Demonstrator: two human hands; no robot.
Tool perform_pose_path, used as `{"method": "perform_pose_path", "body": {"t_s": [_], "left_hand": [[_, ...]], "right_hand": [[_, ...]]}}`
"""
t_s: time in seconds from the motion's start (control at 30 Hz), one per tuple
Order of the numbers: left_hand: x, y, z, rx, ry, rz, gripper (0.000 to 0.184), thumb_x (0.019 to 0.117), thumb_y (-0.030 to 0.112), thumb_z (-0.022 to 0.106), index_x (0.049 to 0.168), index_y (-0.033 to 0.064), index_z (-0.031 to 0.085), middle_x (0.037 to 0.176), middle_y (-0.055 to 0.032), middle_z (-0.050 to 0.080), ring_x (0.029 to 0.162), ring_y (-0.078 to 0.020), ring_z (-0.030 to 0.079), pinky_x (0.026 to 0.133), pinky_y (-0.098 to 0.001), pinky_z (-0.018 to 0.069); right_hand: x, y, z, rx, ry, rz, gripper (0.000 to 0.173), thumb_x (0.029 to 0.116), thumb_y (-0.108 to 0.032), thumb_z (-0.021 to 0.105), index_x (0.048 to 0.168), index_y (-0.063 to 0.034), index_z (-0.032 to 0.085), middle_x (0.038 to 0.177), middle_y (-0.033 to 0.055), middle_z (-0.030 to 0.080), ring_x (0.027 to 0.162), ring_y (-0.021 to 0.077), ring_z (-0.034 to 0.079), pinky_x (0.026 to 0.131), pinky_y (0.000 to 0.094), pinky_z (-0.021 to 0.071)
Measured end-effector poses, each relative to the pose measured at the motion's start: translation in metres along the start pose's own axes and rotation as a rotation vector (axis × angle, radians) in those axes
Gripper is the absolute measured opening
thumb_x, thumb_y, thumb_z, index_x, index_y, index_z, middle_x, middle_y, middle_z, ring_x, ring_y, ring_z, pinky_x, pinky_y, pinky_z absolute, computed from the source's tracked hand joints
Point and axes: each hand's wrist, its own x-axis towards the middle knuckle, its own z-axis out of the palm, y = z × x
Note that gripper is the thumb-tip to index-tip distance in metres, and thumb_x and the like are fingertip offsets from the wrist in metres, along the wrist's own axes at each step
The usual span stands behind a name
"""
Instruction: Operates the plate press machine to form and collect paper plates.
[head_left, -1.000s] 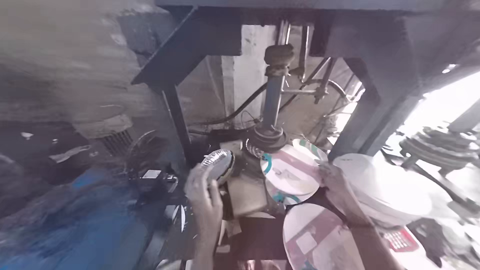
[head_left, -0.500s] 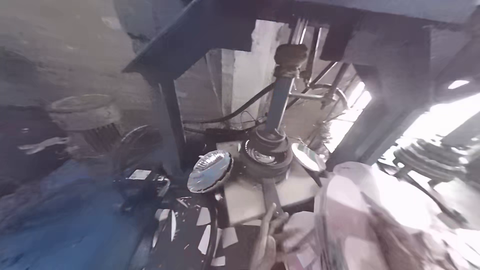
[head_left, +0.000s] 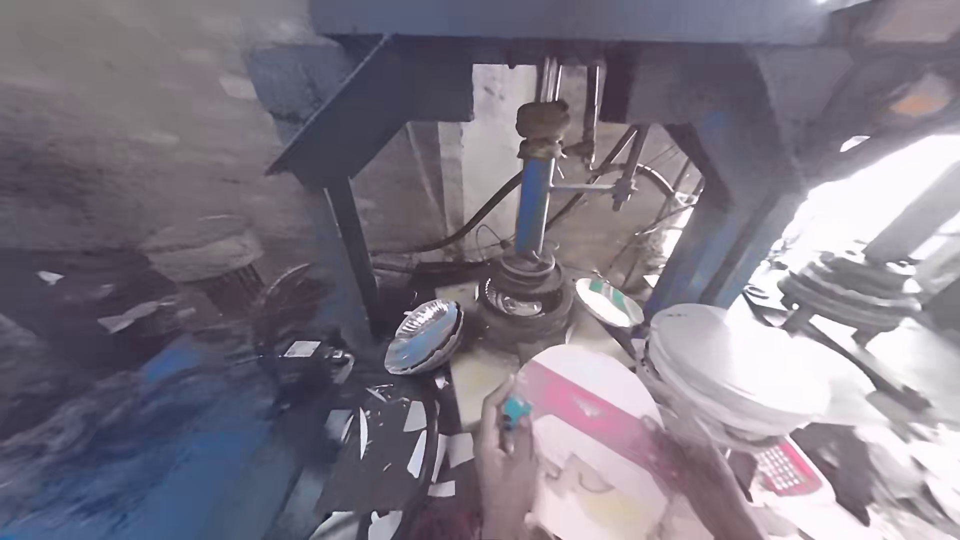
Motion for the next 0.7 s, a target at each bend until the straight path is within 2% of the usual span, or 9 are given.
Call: {"method": "perform_pose_path", "body": {"t_s": [0.1, 0.2, 0.27, 0.33, 0.4, 0.47, 0.53, 0.6, 0.7], "left_hand": [[0.034, 0.009, -0.040, 0.193, 0.022, 0.098, 0.051, 0.0999, 0.015, 0.050, 0.142, -0.0121, 0.042, 0.144, -0.0196, 0.053, 0.130, -0.0165, 0.055, 0.107, -0.0329, 0.0483], [0.088, 0.025, -0.102, 0.683, 0.330, 0.318, 0.058, 0.0996, 0.021, 0.048, 0.146, -0.0130, 0.037, 0.150, -0.0329, 0.042, 0.140, -0.0399, 0.042, 0.115, -0.0469, 0.0368], [0.131, 0.027, -0.153, 1.046, 0.526, 0.385, 0.056, 0.0968, 0.021, 0.049, 0.144, -0.0090, 0.046, 0.148, -0.0342, 0.044, 0.140, -0.0540, 0.037, 0.116, -0.0618, 0.0273], [0.170, 0.026, -0.196, 1.275, 0.600, 0.241, 0.049, 0.0929, 0.016, 0.054, 0.140, 0.0043, 0.057, 0.151, -0.0274, 0.045, 0.144, -0.0555, 0.031, 0.111, -0.0747, 0.0196], [0.199, 0.022, -0.232, 1.347, 0.548, 0.022, 0.046, 0.0884, 0.006, 0.064, 0.134, 0.0071, 0.063, 0.152, -0.0259, 0.045, 0.146, -0.0556, 0.025, 0.108, -0.0827, 0.0110], [0.215, 0.017, -0.261, 1.416, 0.473, -0.215, 0.037, 0.0923, 0.011, 0.067, 0.129, 0.0074, 0.067, 0.147, -0.0244, 0.051, 0.146, -0.0525, 0.029, 0.111, -0.0805, 0.0080], [0.216, 0.025, -0.265, 1.481, 0.372, -0.409, 0.032, 0.1005, 0.018, 0.057, 0.129, 0.0102, 0.068, 0.144, -0.0189, 0.057, 0.145, -0.0448, 0.038, 0.118, -0.0721, 0.0087], [0.212, 0.024, -0.262, 1.474, 0.381, -0.359, 0.028, 0.1006, 0.014, 0.053, 0.119, 0.0074, 0.072, 0.131, -0.0202, 0.066, 0.136, -0.0447, 0.049, 0.118, -0.0720, 0.0083], [0.186, 0.027, -0.261, 1.386, 0.339, -0.312, 0.030, 0.1035, 0.014, 0.050, 0.121, 0.0065, 0.073, 0.127, -0.0210, 0.068, 0.130, -0.0465, 0.054, 0.115, -0.0759, 0.0080]], "right_hand": [[0.037, 0.016, -0.018, 0.140, 0.074, -0.048, 0.041, 0.0988, -0.006, 0.054, 0.139, -0.0021, 0.048, 0.109, -0.0019, 0.070, 0.084, 0.0022, 0.068, 0.073, 0.0208, 0.0597], [0.088, 0.033, -0.021, 0.123, 0.249, 0.072, 0.040, 0.1003, -0.005, 0.055, 0.140, -0.0038, 0.047, 0.087, 0.0022, 0.063, 0.055, 0.0039, 0.055, 0.047, 0.0211, 0.0496], [0.123, 0.039, -0.005, 0.041, 0.242, 0.140, 0.042, 0.1014, -0.004, 0.055, 0.141, -0.0002, 0.042, 0.086, 0.0047, 0.060, 0.057, 0.0052, 0.055, 0.051, 0.0225, 0.0501], [0.159, 0.041, 0.016, -0.119, 0.193, 0.139, 0.043, 0.0980, -0.004, 0.063, 0.138, 0.0057, 0.049, 0.098, 0.0140, 0.066, 0.070, 0.0133, 0.063, 0.061, 0.0298, 0.0553], [0.193, 0.041, 0.039, -0.224, 0.109, 0.140, 0.042, 0.0968, -0.006, 0.067, 0.134, 0.0068, 0.055, 0.115, 0.0231, 0.066, 0.090, 0.0245, 0.068, 0.077, 0.0405, 0.0584], [0.220, 0.043, 0.060, -0.297, 0.097, 0.166, 0.039, 0.0947, -0.009, 0.071, 0.130, 0.0051, 0.059, 0.117, 0.0227, 0.066, 0.098, 0.0275, 0.067, 0.084, 0.0440, 0.0568], [0.237, 0.034, 0.070, -0.459, 0.059, 0.194, 0.040, 0.0943, -0.012, 0.072, 0.130, 0.0038, 0.062, 0.126, 0.0242, 0.065, 0.114, 0.0331, 0.065, 0.099, 0.0492, 0.0516], [0.240, 0.023, 0.073, -0.577, 0.027, 0.174, 0.037, 0.0944, -0.012, 0.070, 0.128, 0.0039, 0.065, 0.128, 0.0257, 0.064, 0.119, 0.0368, 0.062, 0.103, 0.0529, 0.0474], [0.222, 0.025, 0.057, -0.768, 0.049, 0.032, 0.032, 0.1022, -0.018, 0.060, 0.125, 0.0039, 0.067, 0.128, 0.0277, 0.064, 0.124, 0.0424, 0.059, 0.107, 0.0574, 0.0423]]}}
